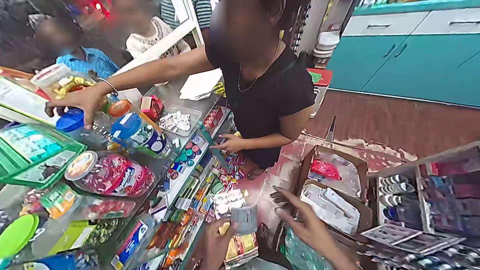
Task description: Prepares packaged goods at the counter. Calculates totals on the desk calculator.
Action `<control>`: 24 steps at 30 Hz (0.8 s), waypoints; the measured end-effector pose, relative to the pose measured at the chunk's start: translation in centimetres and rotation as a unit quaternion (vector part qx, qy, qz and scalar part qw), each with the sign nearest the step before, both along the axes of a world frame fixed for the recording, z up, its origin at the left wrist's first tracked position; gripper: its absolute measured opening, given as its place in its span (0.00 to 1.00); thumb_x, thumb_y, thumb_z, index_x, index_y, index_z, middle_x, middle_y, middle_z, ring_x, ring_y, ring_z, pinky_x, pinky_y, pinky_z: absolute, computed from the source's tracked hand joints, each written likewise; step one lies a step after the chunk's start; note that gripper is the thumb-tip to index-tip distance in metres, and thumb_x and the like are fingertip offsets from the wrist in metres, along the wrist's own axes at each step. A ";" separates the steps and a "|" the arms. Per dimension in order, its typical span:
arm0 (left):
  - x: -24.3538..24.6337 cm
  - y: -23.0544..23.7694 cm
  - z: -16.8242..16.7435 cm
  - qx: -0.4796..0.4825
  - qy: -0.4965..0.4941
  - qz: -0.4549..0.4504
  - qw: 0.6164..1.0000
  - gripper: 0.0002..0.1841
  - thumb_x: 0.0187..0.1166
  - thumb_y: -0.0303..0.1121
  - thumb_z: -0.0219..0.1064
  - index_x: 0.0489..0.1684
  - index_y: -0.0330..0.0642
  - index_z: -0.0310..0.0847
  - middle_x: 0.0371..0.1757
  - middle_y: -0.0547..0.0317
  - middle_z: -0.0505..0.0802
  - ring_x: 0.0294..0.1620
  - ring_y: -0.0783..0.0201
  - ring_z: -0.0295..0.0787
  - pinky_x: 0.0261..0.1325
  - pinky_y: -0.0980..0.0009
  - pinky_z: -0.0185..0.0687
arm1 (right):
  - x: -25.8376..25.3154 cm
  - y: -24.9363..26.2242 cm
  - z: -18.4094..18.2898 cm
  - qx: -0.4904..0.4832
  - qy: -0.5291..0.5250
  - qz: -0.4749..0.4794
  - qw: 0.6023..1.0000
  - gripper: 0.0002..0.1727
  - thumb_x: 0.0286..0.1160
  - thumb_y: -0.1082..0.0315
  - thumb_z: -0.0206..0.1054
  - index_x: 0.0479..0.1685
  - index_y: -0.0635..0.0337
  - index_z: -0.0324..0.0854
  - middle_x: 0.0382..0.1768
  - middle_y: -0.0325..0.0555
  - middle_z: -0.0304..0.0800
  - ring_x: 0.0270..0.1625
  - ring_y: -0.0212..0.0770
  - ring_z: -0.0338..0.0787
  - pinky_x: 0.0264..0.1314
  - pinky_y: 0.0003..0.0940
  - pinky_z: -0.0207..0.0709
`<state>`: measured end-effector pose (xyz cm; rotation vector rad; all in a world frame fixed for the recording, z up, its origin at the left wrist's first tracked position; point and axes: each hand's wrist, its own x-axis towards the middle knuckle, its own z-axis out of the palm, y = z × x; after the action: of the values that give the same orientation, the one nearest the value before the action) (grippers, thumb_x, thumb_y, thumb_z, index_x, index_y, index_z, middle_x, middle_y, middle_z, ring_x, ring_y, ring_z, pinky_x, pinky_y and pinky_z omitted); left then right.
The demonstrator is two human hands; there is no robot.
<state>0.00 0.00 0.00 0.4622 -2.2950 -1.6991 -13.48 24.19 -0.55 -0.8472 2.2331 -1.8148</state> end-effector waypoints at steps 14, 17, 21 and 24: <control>-7.0 1.2 1.1 0.192 0.041 0.060 0.979 0.07 0.80 0.29 0.67 0.37 0.40 0.92 0.39 0.63 0.96 0.45 0.72 0.92 0.57 0.71 0.88 | -3.3 -5.6 0.9 -0.155 -0.239 0.045 0.957 0.23 0.76 0.77 0.69 0.70 0.72 0.78 0.40 0.40 0.92 0.36 0.31 0.91 0.39 0.26 0.88; -7.5 0.4 0.7 0.184 0.055 0.063 0.979 0.12 0.84 0.28 0.61 0.33 0.42 0.91 0.35 0.68 0.94 0.42 0.76 0.89 0.55 0.74 0.85 | -4.1 -6.4 1.0 -0.148 -0.232 0.049 0.960 0.22 0.75 0.77 0.69 0.69 0.72 0.78 0.39 0.40 0.92 0.35 0.31 0.90 0.37 0.26 0.87; -7.5 -1.2 1.0 0.148 0.013 0.083 0.985 0.11 0.83 0.33 0.63 0.36 0.40 0.91 0.35 0.68 0.93 0.43 0.76 0.89 0.56 0.72 0.85 | -4.8 -8.5 1.0 -0.123 -0.220 0.042 0.967 0.22 0.73 0.76 0.70 0.68 0.71 0.80 0.39 0.38 0.91 0.34 0.27 0.88 0.37 0.24 0.86; -7.1 -2.9 0.5 0.141 -0.004 0.087 0.986 0.09 0.78 0.35 0.67 0.33 0.42 0.91 0.35 0.68 0.93 0.42 0.76 0.89 0.55 0.72 0.86 | -5.1 -10.5 0.7 -0.115 -0.238 0.063 0.962 0.22 0.73 0.76 0.70 0.68 0.69 0.81 0.38 0.39 0.91 0.31 0.29 0.88 0.34 0.26 0.85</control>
<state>-7.14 -2.95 0.51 0.7045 -1.9590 -1.9389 -18.59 13.67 0.16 -0.4968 1.6604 -1.9836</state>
